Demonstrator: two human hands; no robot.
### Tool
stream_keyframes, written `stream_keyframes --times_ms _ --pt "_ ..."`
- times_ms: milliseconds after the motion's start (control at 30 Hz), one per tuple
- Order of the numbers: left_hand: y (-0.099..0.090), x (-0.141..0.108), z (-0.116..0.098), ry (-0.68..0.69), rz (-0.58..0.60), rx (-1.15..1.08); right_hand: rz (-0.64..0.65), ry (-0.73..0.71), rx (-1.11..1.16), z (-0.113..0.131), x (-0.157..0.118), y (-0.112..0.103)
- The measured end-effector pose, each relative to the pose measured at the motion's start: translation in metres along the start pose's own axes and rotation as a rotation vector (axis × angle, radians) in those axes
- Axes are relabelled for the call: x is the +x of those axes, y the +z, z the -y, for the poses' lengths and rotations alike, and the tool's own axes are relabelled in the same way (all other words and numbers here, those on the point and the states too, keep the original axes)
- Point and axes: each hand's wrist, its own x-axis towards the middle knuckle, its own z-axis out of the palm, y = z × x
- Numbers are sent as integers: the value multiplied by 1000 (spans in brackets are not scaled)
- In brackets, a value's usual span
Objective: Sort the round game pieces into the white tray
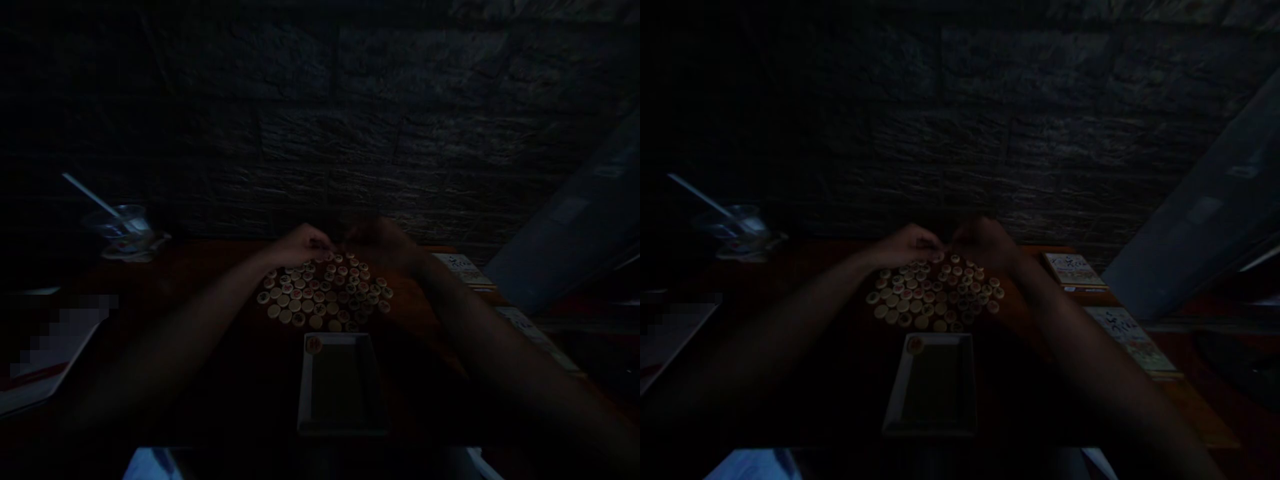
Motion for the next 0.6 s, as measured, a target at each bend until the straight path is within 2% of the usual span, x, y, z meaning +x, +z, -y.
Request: stream_keyframes --times_ms 67,167,267,400,600 --pt "0 -9 -11 -40 -36 -130 -110 -33 76 -2 -13 6" --pt "6 -27 -22 -130 -53 -322 -91 -127 211 3 -34 22" --pt "18 -46 -21 -210 -140 -397 -113 -152 209 12 -52 46" --pt "40 -64 -9 -231 -191 -448 -116 -112 303 15 -66 70" --pt "64 -72 0 -184 -278 -496 -78 98 787 13 -69 82"
